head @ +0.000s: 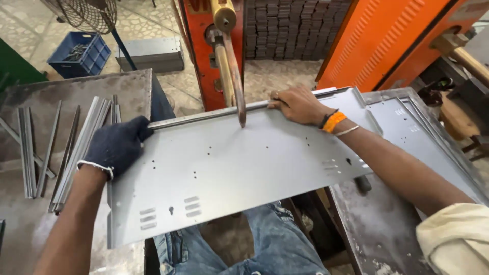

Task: The recorder uses a spot welding machine to attach metal rails to metal panels at a manual workstation.

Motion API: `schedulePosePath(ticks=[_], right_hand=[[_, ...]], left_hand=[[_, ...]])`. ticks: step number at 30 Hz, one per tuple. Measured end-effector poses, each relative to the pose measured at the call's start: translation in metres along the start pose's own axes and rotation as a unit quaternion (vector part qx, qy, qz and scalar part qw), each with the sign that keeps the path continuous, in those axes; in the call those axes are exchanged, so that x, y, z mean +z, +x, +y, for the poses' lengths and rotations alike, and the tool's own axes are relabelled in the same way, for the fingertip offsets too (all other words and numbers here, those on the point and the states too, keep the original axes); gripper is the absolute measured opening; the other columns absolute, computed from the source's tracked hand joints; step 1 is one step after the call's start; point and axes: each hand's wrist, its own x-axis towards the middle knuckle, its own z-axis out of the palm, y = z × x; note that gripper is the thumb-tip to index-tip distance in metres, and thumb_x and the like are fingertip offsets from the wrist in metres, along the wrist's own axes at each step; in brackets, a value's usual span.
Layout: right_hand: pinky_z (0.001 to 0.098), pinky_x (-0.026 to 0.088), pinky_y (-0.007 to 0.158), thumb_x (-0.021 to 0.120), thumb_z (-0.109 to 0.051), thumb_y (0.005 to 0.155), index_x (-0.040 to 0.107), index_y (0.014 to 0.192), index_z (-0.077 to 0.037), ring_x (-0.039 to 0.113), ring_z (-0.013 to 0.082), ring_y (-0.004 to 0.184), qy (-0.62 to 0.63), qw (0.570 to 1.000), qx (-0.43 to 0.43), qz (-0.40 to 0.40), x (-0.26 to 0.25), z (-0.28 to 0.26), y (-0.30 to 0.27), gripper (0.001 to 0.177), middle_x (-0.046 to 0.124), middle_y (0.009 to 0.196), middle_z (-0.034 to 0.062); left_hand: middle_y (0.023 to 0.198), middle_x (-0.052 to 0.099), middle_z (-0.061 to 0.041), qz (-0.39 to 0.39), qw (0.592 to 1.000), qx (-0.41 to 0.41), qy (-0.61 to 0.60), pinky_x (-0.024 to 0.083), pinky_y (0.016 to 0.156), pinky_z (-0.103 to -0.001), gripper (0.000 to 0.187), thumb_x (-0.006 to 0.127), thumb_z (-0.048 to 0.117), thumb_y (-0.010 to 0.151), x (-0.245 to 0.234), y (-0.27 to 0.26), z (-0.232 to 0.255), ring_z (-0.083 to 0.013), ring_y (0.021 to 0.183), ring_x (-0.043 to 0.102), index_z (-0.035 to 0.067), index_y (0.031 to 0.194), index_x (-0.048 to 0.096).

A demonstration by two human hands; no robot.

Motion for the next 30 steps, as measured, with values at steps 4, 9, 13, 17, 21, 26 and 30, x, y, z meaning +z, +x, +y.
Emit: schedulePosePath(ticks=[4, 9, 13, 17, 21, 26, 30], right_hand=[[0.0513, 0.043, 0.061, 0.061, -0.032, 0.101, 0.068, 0.095, -0.006, 0.064, 0.0392, 0.069, -0.008, 1.000, 0.017, 0.008, -0.003, 0.001, -0.041, 0.027, 0.068, 0.075, 0.0180], [0.0500, 0.042, 0.057, 0.064, -0.031, 0.100, 0.066, 0.095, -0.005, 0.063, 0.0380, 0.067, 0.024, 0.999, -0.002, 0.039, -0.006, 0.002, -0.054, 0.027, 0.067, 0.074, 0.0166], [0.0508, 0.041, 0.058, 0.063, -0.029, 0.100, 0.065, 0.093, -0.006, 0.064, 0.0366, 0.067, -0.004, 1.000, 0.013, 0.020, -0.008, 0.002, -0.051, 0.024, 0.064, 0.068, 0.0157], [0.0505, 0.044, 0.064, 0.063, -0.030, 0.102, 0.062, 0.092, -0.004, 0.064, 0.0379, 0.069, -0.019, 1.000, 0.001, 0.009, 0.002, 0.009, -0.055, 0.028, 0.063, 0.067, 0.0159], [0.0499, 0.045, 0.062, 0.063, -0.033, 0.100, 0.063, 0.091, -0.006, 0.065, 0.0369, 0.068, 0.000, 0.999, 0.029, 0.017, -0.008, -0.005, -0.050, 0.028, 0.063, 0.071, 0.0163], [0.0507, 0.046, 0.065, 0.058, -0.039, 0.104, 0.059, 0.092, -0.003, 0.064, 0.0388, 0.069, -0.037, 0.999, -0.011, 0.004, 0.001, -0.019, -0.035, 0.038, 0.065, 0.072, 0.0157], [0.0504, 0.045, 0.062, 0.056, -0.040, 0.103, 0.062, 0.092, -0.006, 0.065, 0.0371, 0.069, -0.027, 0.999, -0.021, 0.017, 0.000, -0.002, -0.049, 0.036, 0.065, 0.072, 0.0158]], left_hand=[[0.096, 0.075, -0.020, 0.009, 0.999, 0.028, -0.021, 0.053, 0.078, -0.056, 0.034, 0.063, 0.021, 0.085, 0.005, -0.017, 0.025, -0.0425, 0.090, 0.071, 0.020, 0.119, 0.068], [0.096, 0.075, -0.020, -0.006, 1.000, 0.014, -0.015, 0.053, 0.081, -0.056, 0.026, 0.059, 0.027, 0.095, -0.002, -0.022, 0.045, -0.0434, 0.090, 0.071, 0.021, 0.119, 0.069], [0.095, 0.074, -0.021, -0.009, 1.000, 0.021, -0.001, 0.053, 0.079, -0.056, 0.030, 0.061, 0.026, 0.090, 0.006, -0.021, 0.038, -0.0428, 0.090, 0.071, 0.020, 0.119, 0.067], [0.095, 0.075, -0.019, -0.019, 1.000, 0.009, -0.014, 0.053, 0.079, -0.056, 0.026, 0.059, 0.029, 0.093, 0.012, -0.021, 0.038, -0.0415, 0.090, 0.071, 0.020, 0.116, 0.068], [0.095, 0.075, -0.018, -0.030, 0.999, -0.011, 0.005, 0.052, 0.077, -0.058, 0.023, 0.060, 0.033, 0.095, 0.012, -0.018, 0.032, -0.0422, 0.091, 0.070, 0.020, 0.112, 0.068], [0.089, 0.074, -0.021, 0.021, 0.999, 0.029, -0.008, 0.053, 0.078, -0.057, 0.025, 0.060, 0.036, 0.097, -0.002, -0.007, 0.054, -0.0437, 0.087, 0.071, 0.021, 0.115, 0.070], [0.090, 0.075, -0.020, -0.017, 0.999, 0.026, 0.023, 0.053, 0.078, -0.057, 0.025, 0.060, 0.036, 0.098, 0.010, 0.002, 0.062, -0.0428, 0.089, 0.071, 0.020, 0.115, 0.069]])
